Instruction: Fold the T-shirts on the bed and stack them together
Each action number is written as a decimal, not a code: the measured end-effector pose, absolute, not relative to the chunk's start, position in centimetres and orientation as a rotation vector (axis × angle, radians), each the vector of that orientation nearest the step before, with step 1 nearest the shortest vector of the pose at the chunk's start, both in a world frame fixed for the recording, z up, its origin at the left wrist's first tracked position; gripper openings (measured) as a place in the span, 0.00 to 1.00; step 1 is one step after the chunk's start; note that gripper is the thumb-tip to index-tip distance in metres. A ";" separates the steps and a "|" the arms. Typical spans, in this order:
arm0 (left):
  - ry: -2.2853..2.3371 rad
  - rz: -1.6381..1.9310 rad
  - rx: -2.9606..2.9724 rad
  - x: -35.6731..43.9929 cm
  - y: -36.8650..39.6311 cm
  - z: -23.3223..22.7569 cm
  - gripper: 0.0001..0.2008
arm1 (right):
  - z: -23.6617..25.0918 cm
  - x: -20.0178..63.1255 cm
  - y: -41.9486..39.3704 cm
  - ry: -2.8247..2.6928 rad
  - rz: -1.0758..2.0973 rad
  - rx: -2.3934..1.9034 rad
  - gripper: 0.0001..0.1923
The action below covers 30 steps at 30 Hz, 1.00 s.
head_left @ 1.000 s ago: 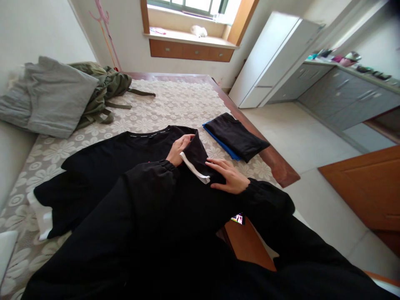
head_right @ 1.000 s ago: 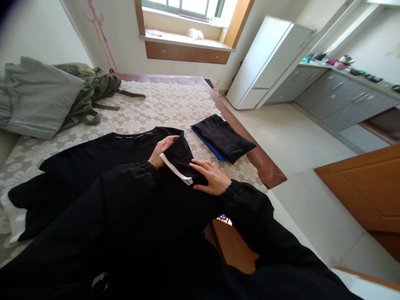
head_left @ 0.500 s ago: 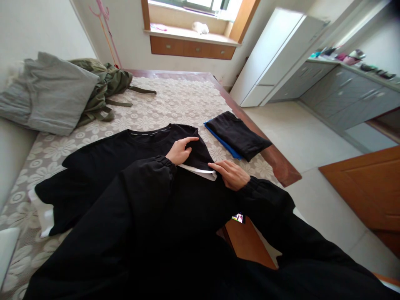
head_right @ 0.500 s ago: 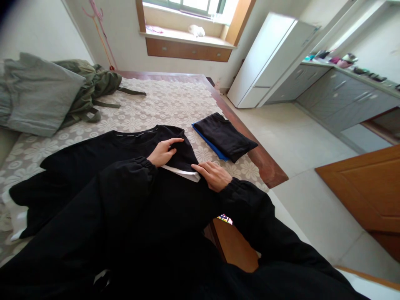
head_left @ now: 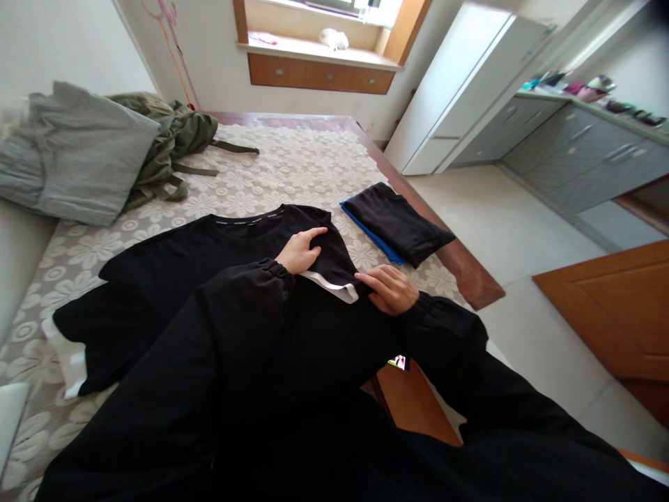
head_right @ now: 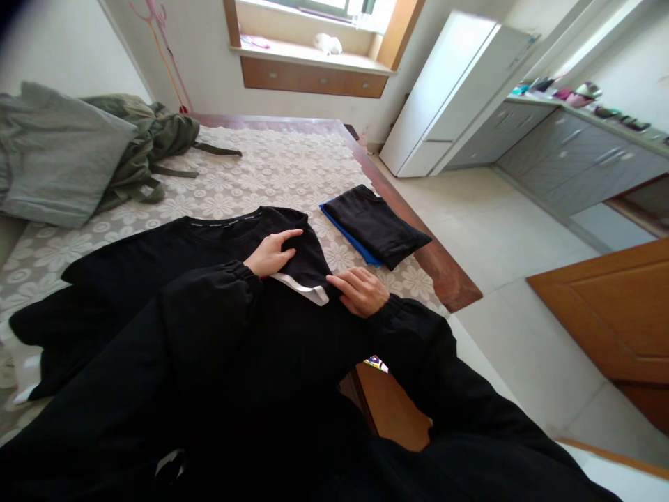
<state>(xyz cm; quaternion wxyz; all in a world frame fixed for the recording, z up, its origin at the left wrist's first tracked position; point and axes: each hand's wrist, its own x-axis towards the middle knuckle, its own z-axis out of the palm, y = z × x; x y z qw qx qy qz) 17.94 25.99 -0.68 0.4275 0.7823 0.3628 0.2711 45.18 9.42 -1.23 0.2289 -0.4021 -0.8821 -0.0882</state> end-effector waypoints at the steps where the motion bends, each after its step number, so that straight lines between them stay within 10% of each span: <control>1: 0.899 0.683 1.958 17.9 25.9 -0.7 0.31 | -1.4 45.2 9.4 -2.441 -0.223 -1.090 0.22; 30: 0.947 0.694 2.009 18.0 25.7 -0.9 0.33 | -0.6 44.2 9.4 -2.464 -0.093 -0.893 0.15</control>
